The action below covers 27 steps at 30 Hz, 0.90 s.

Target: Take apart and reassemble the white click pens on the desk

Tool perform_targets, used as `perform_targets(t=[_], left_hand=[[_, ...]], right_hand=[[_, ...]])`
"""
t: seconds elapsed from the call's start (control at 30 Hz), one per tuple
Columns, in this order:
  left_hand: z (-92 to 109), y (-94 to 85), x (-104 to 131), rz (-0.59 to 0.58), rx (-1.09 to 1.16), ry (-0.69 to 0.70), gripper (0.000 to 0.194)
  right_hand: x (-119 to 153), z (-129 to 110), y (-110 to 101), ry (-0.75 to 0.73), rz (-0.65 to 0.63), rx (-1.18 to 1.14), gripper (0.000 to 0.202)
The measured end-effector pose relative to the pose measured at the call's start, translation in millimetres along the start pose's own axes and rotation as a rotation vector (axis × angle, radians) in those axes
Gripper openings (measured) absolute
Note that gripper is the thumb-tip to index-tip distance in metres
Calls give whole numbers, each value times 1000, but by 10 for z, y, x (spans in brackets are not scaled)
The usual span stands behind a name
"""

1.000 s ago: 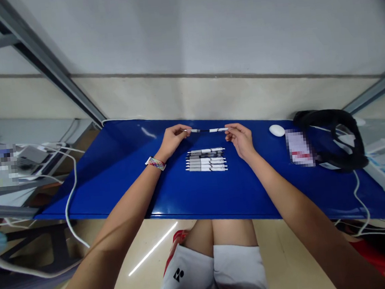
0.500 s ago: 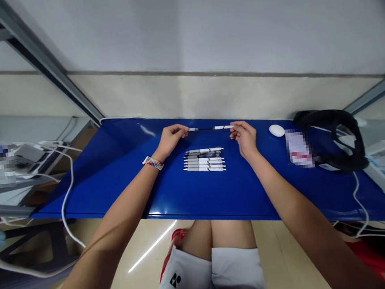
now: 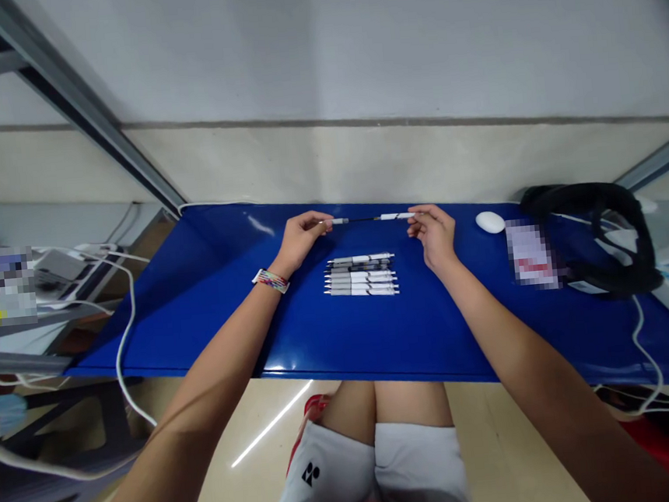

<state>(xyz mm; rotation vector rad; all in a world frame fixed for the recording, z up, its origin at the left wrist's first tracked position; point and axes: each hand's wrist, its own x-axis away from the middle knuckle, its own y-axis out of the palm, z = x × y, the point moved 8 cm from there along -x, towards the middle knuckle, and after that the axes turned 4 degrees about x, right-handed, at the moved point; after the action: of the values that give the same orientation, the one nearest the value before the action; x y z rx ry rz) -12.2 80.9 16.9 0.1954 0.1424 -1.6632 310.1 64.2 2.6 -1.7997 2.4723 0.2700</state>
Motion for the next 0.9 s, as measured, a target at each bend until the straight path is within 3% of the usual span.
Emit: perform_targets(t=[0.43,0.9], left_hand=[[-86,-12,-27,4,-17,-10,30],[-33,4,-8,8,20,-1,30]], right_hand=[[-7,17,-4,-30,2,32,20],[19,9,5,8,29,-25,17]])
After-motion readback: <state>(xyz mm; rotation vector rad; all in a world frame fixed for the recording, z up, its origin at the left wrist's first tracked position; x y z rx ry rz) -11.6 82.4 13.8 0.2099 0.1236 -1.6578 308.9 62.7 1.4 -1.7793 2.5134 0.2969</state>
